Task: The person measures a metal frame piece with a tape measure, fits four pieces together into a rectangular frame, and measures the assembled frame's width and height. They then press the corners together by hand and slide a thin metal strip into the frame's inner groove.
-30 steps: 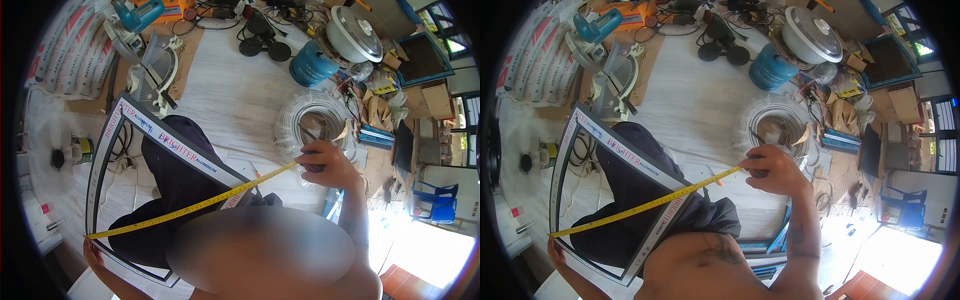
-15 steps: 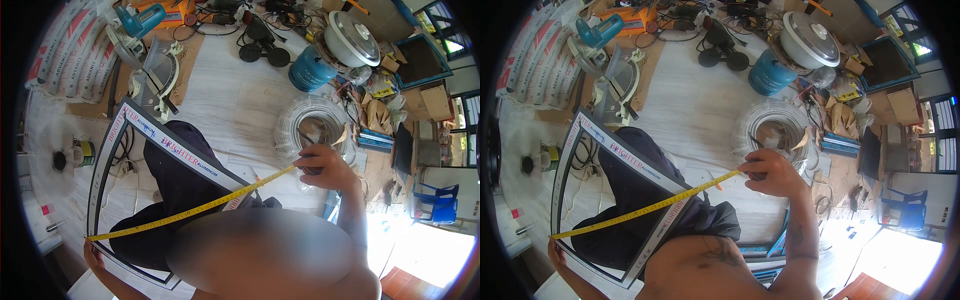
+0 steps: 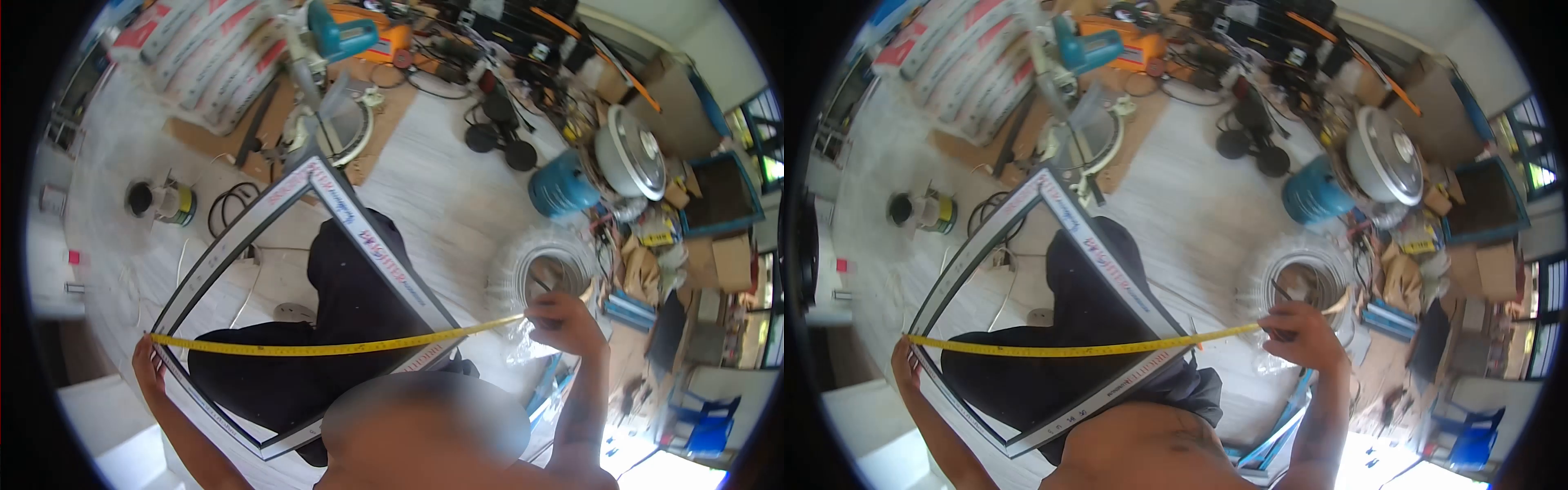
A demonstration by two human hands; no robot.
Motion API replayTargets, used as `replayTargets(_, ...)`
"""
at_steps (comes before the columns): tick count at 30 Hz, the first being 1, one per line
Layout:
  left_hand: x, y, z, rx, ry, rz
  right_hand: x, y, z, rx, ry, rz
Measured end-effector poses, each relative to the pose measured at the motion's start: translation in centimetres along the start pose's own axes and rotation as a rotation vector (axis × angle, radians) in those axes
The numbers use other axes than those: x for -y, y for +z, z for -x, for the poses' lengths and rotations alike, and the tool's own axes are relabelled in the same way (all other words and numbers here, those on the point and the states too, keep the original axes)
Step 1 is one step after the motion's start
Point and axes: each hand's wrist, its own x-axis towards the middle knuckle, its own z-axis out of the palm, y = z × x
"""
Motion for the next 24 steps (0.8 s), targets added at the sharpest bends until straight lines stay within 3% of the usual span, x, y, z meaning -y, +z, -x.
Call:
replayTargets(1,0.0,0.0,-0.1,0.018,-0.001,-0.03,0.4,0.0,-0.3,0.015,-0.024,0.007)
replayTargets(3,-0.3,-0.1,0.0,0.027,-0.02,-0.012,1.3,-0.5,-0.4,0.099,0.148,-0.061)
replayTargets(12,0.2,0.6,0.2,0.107,0.018,0.118,2.8,-0.6,-0.3,0.057,0.233,-0.078)
replayTargets(16,0.6,0.0,0.4,0.059,0.181,0.08,2.4,-1.1,-1.2,0.058,0.124,-0.009)
replayTargets(17,0.7,0.3,1.9,-0.092,0.192,0.031,2.0,-1.5,-1.9,0.031,0.094,-0.026)
replayTargets(20,2.0,-1.7,6.7,-0.254,0.186,0.12,5.0,-3.4,-6.8,-0.039,0.092,-0.068)
replayTargets(21,3.2,-2.6,8.7,-0.263,0.15,0.127,3.6,-4.2,-9.0,-0.09,-0.203,0.123)
replayTargets(24,10.9,-3.8,16.0,-0.241,0.052,0.201,6.0,-5.7,-16.4,-0.218,-0.54,0.121)
